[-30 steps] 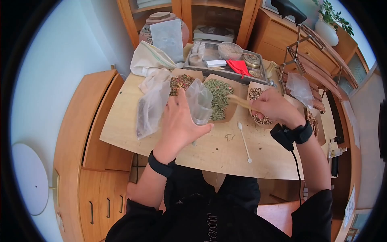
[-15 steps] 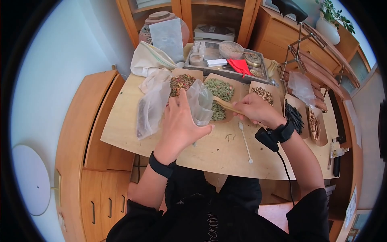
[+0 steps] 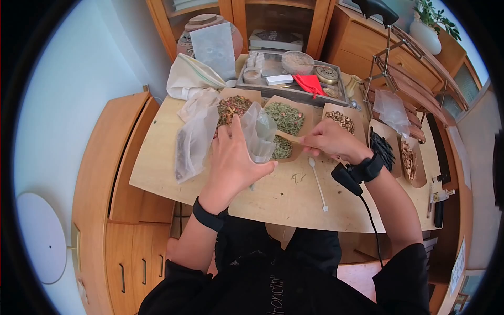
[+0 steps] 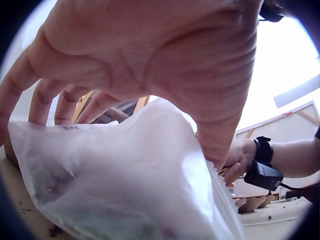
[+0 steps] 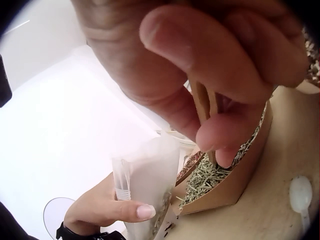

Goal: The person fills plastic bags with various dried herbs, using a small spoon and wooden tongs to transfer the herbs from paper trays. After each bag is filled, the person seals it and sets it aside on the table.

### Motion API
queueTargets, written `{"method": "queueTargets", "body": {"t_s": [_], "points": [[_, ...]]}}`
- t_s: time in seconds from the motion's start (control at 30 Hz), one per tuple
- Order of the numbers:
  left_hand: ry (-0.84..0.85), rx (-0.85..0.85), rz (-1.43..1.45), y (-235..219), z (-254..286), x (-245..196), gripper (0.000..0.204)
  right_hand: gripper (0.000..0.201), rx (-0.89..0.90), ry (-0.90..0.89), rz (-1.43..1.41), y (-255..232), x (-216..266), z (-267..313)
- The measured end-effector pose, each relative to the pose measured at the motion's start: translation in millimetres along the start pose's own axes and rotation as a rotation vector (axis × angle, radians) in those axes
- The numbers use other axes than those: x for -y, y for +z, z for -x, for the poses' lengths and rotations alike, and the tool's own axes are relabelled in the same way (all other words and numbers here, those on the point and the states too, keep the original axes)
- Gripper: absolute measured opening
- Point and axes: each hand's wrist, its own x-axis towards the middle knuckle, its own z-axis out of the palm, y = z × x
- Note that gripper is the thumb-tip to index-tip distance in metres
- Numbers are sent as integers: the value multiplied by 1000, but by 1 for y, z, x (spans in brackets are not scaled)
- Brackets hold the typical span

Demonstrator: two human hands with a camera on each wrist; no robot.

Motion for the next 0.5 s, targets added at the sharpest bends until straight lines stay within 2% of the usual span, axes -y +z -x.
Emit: {"method": "queueTargets", "body": {"t_s": [0.27, 0.43, 0.5], "points": [[-27, 26, 19, -6, 0, -2, 112, 27, -35, 78, -115, -24, -15, 10], [-21, 20, -2, -5, 0, -2, 111, 28, -108, 77, -90, -33, 10, 31], [-13, 17, -7, -5, 1, -2, 111, 29, -69, -13, -83, -38, 22, 38]]}}
